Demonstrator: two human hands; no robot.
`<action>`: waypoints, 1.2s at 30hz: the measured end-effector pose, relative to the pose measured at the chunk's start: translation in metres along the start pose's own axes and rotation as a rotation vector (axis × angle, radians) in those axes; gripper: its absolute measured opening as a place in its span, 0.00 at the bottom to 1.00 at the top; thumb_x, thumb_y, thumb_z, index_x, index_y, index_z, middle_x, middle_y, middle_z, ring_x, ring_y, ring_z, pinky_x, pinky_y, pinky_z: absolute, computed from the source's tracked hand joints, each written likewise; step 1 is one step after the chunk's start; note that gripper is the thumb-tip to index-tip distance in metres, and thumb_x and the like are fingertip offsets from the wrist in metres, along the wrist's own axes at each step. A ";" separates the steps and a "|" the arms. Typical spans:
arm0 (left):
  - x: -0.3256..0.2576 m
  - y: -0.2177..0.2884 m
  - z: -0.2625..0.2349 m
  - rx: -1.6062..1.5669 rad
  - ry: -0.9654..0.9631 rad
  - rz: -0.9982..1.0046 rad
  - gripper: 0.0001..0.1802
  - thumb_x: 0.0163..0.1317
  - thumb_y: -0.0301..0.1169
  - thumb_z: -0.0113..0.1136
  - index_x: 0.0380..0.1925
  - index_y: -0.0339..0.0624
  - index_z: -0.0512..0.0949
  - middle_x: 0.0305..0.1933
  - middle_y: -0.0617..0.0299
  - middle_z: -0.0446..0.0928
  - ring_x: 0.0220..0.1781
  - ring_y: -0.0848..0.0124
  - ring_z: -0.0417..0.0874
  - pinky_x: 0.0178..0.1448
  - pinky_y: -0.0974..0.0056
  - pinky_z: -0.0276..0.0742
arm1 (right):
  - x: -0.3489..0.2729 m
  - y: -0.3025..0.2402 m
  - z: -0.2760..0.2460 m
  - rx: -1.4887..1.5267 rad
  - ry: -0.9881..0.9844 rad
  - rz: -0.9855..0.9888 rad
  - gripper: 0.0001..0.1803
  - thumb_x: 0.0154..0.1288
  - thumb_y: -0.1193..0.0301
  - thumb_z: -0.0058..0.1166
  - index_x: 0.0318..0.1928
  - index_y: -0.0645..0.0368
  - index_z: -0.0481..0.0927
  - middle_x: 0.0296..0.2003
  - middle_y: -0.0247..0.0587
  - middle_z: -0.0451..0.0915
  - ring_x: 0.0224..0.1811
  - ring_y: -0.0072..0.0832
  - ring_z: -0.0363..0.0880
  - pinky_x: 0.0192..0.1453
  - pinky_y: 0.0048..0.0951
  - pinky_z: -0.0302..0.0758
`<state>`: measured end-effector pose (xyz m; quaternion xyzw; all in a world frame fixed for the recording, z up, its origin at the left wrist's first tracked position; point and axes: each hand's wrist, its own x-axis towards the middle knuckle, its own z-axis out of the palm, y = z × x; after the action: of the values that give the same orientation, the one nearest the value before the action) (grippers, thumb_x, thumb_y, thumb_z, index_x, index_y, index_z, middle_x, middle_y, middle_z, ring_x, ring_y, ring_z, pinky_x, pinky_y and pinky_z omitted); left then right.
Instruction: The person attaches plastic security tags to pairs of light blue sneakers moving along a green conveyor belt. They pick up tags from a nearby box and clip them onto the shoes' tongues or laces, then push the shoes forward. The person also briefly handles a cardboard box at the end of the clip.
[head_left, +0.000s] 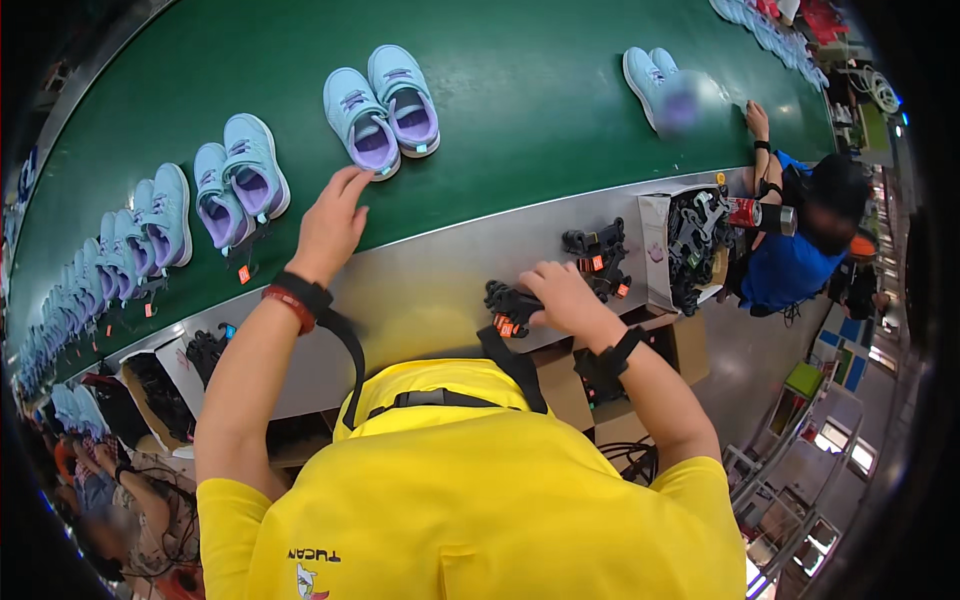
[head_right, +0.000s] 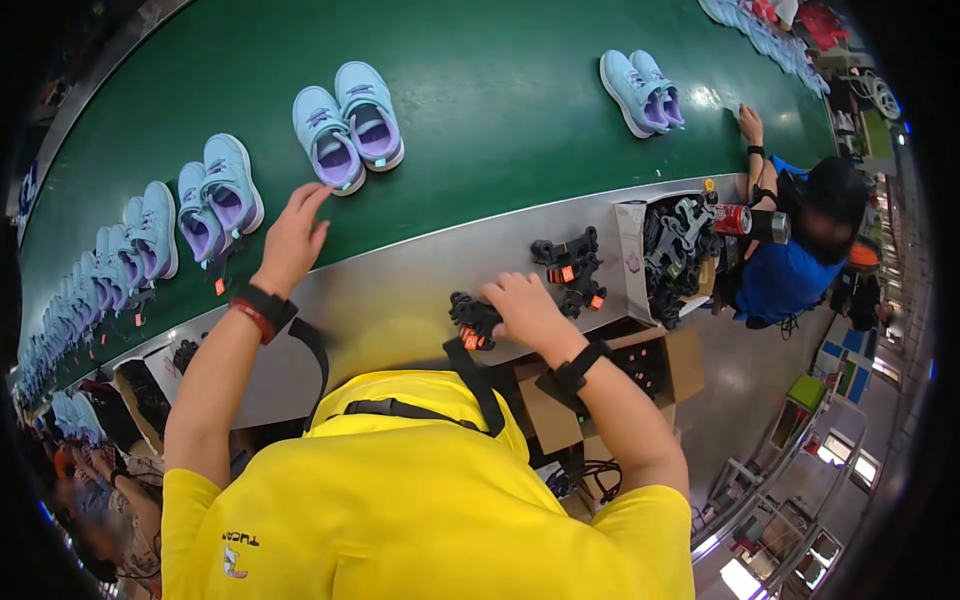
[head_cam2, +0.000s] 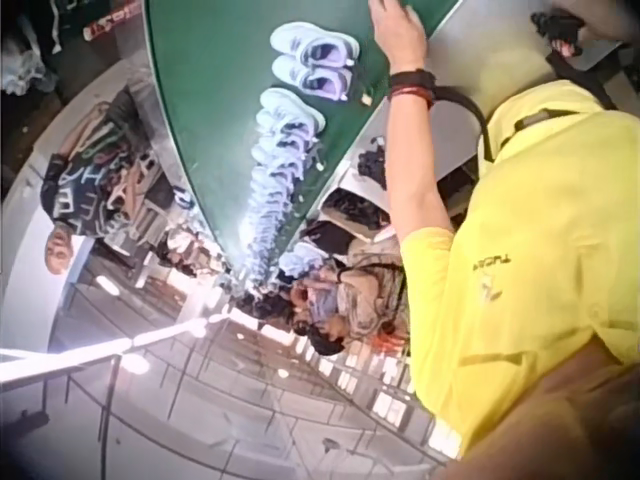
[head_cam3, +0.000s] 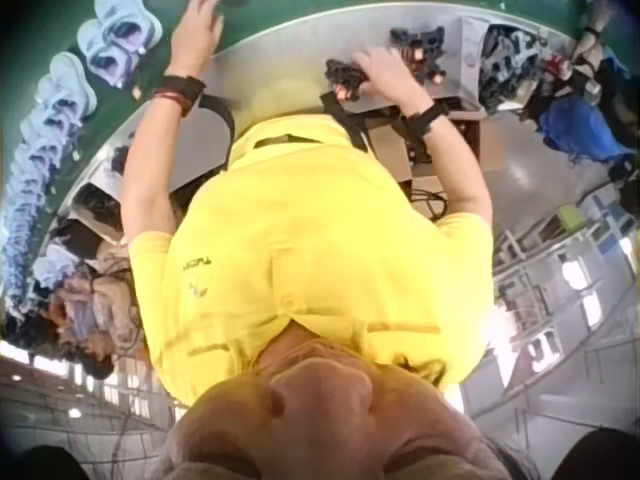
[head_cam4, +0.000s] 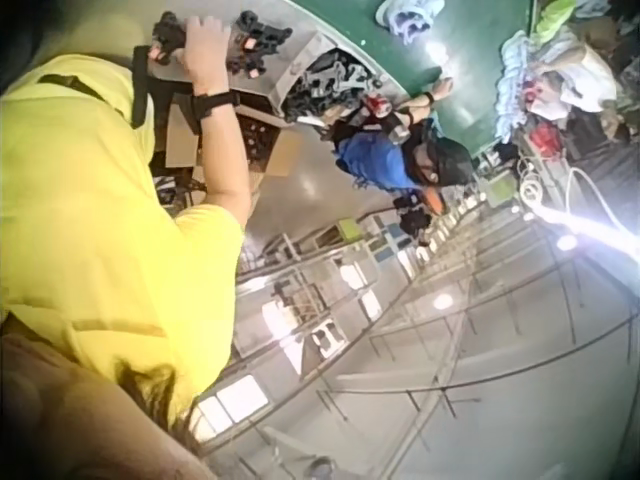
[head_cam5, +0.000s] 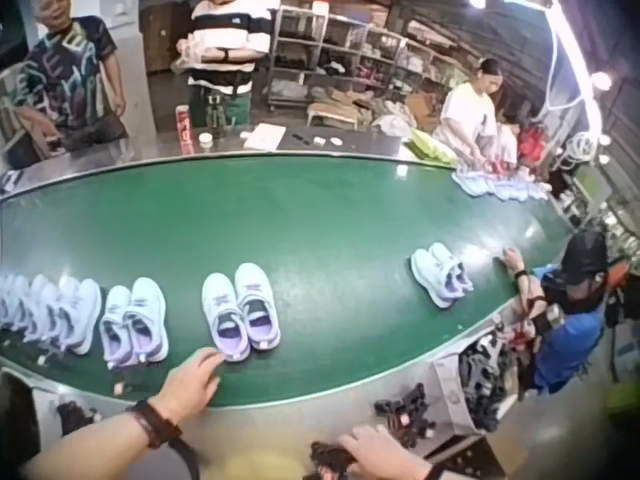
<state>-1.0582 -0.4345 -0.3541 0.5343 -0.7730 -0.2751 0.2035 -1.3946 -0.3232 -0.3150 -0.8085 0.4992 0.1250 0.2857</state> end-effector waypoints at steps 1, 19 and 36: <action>0.010 0.000 0.006 0.047 -0.025 0.003 0.28 0.52 0.21 0.59 0.55 0.45 0.68 0.57 0.58 0.69 0.52 0.56 0.77 0.49 0.57 0.77 | -0.006 -0.001 0.009 -0.009 0.002 0.015 0.27 0.40 0.68 0.70 0.45 0.53 0.75 0.40 0.41 0.73 0.50 0.39 0.71 0.51 0.38 0.66; 0.032 -0.028 0.035 -0.107 0.064 0.001 0.11 0.51 0.18 0.59 0.36 0.40 0.75 0.36 0.54 0.77 0.39 0.52 0.79 0.41 0.58 0.75 | 0.022 0.014 0.009 0.377 0.156 -0.063 0.10 0.54 0.71 0.60 0.38 0.58 0.78 0.29 0.38 0.78 0.37 0.37 0.76 0.43 0.36 0.73; 0.024 -0.035 0.036 -0.127 0.088 0.000 0.10 0.51 0.18 0.59 0.35 0.39 0.76 0.36 0.57 0.76 0.37 0.55 0.80 0.39 0.59 0.76 | 0.159 -0.080 0.006 1.382 0.227 0.351 0.24 0.68 0.75 0.45 0.64 0.55 0.66 0.26 0.37 0.79 0.20 0.19 0.77 0.25 0.21 0.74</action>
<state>-1.0633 -0.4593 -0.4033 0.5320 -0.7441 -0.3001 0.2707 -1.2492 -0.4098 -0.3703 -0.3589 0.6132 -0.2600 0.6539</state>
